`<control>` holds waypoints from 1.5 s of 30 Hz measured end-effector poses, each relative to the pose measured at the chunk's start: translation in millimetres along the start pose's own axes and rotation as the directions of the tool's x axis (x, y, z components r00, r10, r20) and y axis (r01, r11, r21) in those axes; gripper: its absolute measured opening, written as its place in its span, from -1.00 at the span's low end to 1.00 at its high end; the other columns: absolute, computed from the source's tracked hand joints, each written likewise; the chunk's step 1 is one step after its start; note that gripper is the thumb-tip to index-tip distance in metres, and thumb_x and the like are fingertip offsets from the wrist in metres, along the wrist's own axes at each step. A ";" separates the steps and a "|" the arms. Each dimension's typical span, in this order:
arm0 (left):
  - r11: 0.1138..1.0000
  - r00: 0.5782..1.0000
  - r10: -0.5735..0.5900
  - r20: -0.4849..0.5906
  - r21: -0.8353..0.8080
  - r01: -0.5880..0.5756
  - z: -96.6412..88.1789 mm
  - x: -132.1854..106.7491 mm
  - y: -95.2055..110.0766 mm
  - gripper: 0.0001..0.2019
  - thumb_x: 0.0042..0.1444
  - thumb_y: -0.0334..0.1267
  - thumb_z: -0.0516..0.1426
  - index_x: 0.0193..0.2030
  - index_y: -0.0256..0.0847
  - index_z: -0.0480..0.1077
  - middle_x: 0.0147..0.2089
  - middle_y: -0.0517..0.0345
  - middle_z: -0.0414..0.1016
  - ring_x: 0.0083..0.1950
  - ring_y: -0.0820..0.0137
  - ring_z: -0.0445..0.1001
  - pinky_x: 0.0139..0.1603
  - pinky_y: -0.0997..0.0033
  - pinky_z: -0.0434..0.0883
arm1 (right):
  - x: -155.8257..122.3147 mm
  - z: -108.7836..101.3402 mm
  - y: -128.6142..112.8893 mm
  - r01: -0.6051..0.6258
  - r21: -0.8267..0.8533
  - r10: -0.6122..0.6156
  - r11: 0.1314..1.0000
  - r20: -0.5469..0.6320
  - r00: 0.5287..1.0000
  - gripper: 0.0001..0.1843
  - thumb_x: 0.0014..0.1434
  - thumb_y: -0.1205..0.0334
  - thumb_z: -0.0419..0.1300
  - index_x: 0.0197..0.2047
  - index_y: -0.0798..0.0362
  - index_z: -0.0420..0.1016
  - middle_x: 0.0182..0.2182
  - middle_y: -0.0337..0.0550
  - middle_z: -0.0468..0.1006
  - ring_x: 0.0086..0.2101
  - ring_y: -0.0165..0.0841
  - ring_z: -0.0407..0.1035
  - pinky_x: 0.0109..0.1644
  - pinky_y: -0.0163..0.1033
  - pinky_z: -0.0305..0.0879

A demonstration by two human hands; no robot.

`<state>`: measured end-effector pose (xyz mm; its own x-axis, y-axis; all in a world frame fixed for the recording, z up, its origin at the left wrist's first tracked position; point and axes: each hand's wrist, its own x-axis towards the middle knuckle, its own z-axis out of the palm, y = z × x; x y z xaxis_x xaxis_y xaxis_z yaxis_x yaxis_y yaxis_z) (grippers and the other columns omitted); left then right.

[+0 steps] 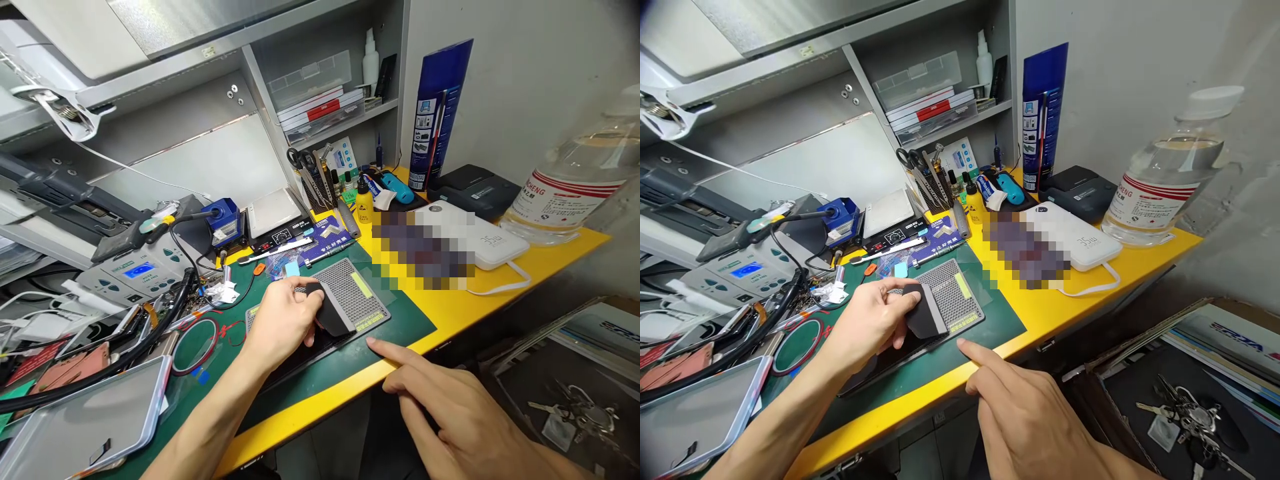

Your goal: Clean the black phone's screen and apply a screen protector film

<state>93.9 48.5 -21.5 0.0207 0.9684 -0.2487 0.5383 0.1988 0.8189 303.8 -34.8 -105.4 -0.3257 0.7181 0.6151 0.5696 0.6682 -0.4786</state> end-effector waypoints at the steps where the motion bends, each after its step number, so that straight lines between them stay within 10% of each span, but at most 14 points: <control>1: 1.000 1.000 0.008 -0.004 -0.002 -0.008 0.9 1.4 1.6 -0.76 0.28 -0.26 0.11 0.00 -0.37 0.40 -0.77 0.35 0.34 -0.77 0.58 0.16 -0.73 0.66 0.11 | -0.2 -0.6 0.0 -0.002 -0.005 0.002 1.000 0.001 1.000 -0.68 0.29 0.51 -0.04 -0.19 0.01 0.48 0.12 -0.28 0.55 0.04 -0.48 0.50 0.12 -0.48 0.37; 13: 0.977 0.960 0.207 -0.189 -0.013 -0.213 -26.8 -4.3 55.7 -0.76 0.12 -0.23 0.23 -0.10 -0.31 0.50 -0.78 0.40 0.27 -0.72 0.57 0.21 -0.69 0.62 0.10 | 20.3 -29.5 7.7 -0.167 0.050 0.169 0.985 -0.052 0.984 -0.80 0.38 0.28 0.16 0.05 -0.07 0.42 -0.09 -0.30 0.56 -0.28 -0.53 0.49 -0.21 -0.47 0.44; 18: 0.970 0.961 0.208 -0.181 -0.092 -0.227 -27.5 -16.2 46.0 -0.69 0.09 -0.23 0.23 -0.06 -0.34 0.42 -0.76 0.37 0.34 -0.69 0.53 0.25 -0.65 0.60 0.17 | 64.7 -40.1 -2.1 0.160 -0.156 -0.179 0.975 -0.115 0.977 -0.63 0.32 0.28 0.28 0.15 0.19 0.42 0.06 0.04 0.47 0.08 -0.21 0.40 0.23 -0.17 0.34; 26: 0.962 0.947 0.245 -0.206 -0.066 -0.263 -27.2 -21.9 47.9 -0.76 0.16 -0.14 0.18 -0.29 -0.32 0.51 -0.76 0.29 0.32 -0.67 0.52 0.26 -0.64 0.58 0.18 | 111.2 -22.1 -13.8 0.469 -0.338 -0.515 0.816 -0.054 0.856 -0.80 0.29 0.47 0.24 -0.02 0.26 0.52 -0.13 0.03 0.59 -0.16 -0.19 0.50 -0.03 -0.10 0.46; 29: 0.948 0.938 0.281 -0.201 -0.095 -0.304 -45.7 -29.0 40.0 -0.58 0.25 0.04 0.12 -0.37 -0.29 0.55 -0.62 0.17 0.46 -0.65 0.54 0.27 -0.64 0.55 0.16 | 112.4 -31.1 -9.5 0.329 -0.303 -0.393 0.894 -0.179 0.902 -0.83 0.30 0.44 0.25 -0.04 0.16 0.56 -0.15 -0.08 0.63 -0.17 -0.30 0.53 -0.03 -0.24 0.44; 32: 0.974 0.948 0.221 -0.231 -0.001 -0.227 -77.5 -40.7 17.1 -0.62 0.22 0.06 0.15 -0.32 -0.23 0.57 -0.56 0.18 0.47 -0.62 0.51 0.26 -0.63 0.53 0.16 | 109.0 -46.0 5.1 -0.076 -0.104 0.046 0.992 -0.262 0.964 -0.89 0.24 0.24 0.33 -0.16 0.04 0.62 -0.27 -0.21 0.64 -0.33 -0.39 0.52 -0.30 -0.35 0.40; 36: 0.983 0.955 0.070 -0.288 0.181 -0.018 -113.6 -56.6 -26.8 -0.74 0.16 -0.06 0.19 -0.23 -0.21 0.58 -0.63 0.27 0.37 -0.63 0.47 0.27 -0.61 0.51 0.18 | 105.0 -54.7 28.2 -0.564 0.183 0.560 0.806 0.074 0.825 -0.57 0.04 -0.08 0.43 -0.12 0.02 0.63 -0.37 -0.22 0.61 -0.42 -0.36 0.47 -0.45 -0.36 0.27; 40: 0.937 0.974 0.052 -0.222 0.348 0.029 -120.3 -66.2 -61.3 -0.67 0.18 -0.13 0.11 -0.08 -0.27 0.59 -0.46 0.12 0.57 -0.53 0.35 0.44 -0.54 0.41 0.30 | 110.0 -40.0 27.1 -0.725 0.191 0.652 0.661 0.331 0.682 -0.39 -0.03 -0.21 0.40 -0.08 0.11 0.63 -0.31 -0.11 0.61 -0.32 -0.25 0.49 -0.33 -0.28 0.33; 45: 0.897 0.979 0.109 -0.174 0.442 -0.021 -108.7 -66.3 -78.2 -0.65 0.21 -0.29 0.03 0.02 -0.23 0.57 0.04 -0.01 0.64 0.04 0.21 0.58 0.08 0.28 0.45 | 120.3 -10.5 16.1 -0.706 0.147 0.591 0.693 0.445 0.673 -0.44 0.01 -0.17 0.38 -0.11 0.14 0.60 -0.55 -0.15 0.51 -0.47 -0.28 0.43 -0.37 -0.25 0.29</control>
<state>-41.1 -14.9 -12.8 -0.0679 0.9956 -0.0641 0.8545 0.0912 0.5113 281.7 60.2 -32.5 -0.2181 0.9647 -0.1478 0.5132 -0.0155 -0.8582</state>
